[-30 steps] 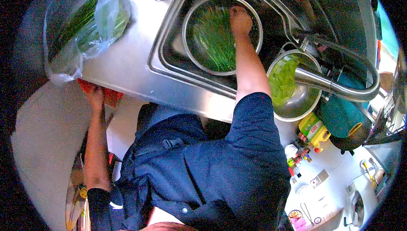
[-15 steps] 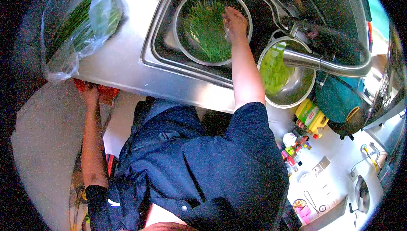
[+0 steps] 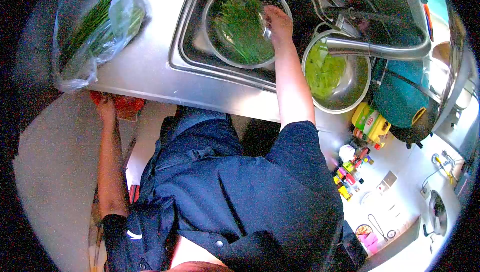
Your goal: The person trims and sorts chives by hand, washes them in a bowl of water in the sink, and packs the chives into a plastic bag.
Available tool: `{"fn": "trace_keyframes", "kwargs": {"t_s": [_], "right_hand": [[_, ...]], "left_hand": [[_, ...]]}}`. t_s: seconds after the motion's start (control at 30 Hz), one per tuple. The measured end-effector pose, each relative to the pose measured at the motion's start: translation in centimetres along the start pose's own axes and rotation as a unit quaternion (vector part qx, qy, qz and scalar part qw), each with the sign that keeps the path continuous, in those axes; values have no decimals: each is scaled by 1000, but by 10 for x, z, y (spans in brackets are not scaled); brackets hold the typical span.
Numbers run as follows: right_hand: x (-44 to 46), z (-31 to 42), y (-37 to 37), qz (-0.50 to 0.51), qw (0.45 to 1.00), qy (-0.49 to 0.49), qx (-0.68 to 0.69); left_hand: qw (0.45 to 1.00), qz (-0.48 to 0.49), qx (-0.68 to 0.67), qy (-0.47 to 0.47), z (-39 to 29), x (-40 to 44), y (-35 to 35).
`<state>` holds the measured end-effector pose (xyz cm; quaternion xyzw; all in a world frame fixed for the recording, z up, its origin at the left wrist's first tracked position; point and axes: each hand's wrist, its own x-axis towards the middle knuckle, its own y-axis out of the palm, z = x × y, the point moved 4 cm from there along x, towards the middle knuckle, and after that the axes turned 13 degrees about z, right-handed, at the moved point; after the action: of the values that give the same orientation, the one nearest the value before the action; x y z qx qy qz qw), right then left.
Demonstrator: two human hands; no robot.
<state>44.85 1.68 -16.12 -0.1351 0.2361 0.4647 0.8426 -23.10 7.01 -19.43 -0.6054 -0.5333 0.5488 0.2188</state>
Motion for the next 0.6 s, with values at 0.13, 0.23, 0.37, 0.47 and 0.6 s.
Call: {"fn": "trace_keyframes", "kwargs": {"t_s": [0.13, 0.23, 0.37, 0.47, 0.6], "right_hand": [[-20, 10, 3, 18, 994, -39, 99], [-41, 25, 6, 28, 985, -57, 161], [-79, 49, 19, 52, 972, -70, 220], [-108, 73, 37, 88, 963, -89, 240], [-145, 96, 65, 142, 942, -103, 285]], "left_hand": [[998, -4, -58, -24, -18, -13, -24], [995, -22, -96, -23, -40, -30, -41], [976, -54, -192, 83, -71, -58, -60], [966, 51, -237, 96, -150, -102, -87], [900, 94, -266, 332, -238, -135, -92]]}}
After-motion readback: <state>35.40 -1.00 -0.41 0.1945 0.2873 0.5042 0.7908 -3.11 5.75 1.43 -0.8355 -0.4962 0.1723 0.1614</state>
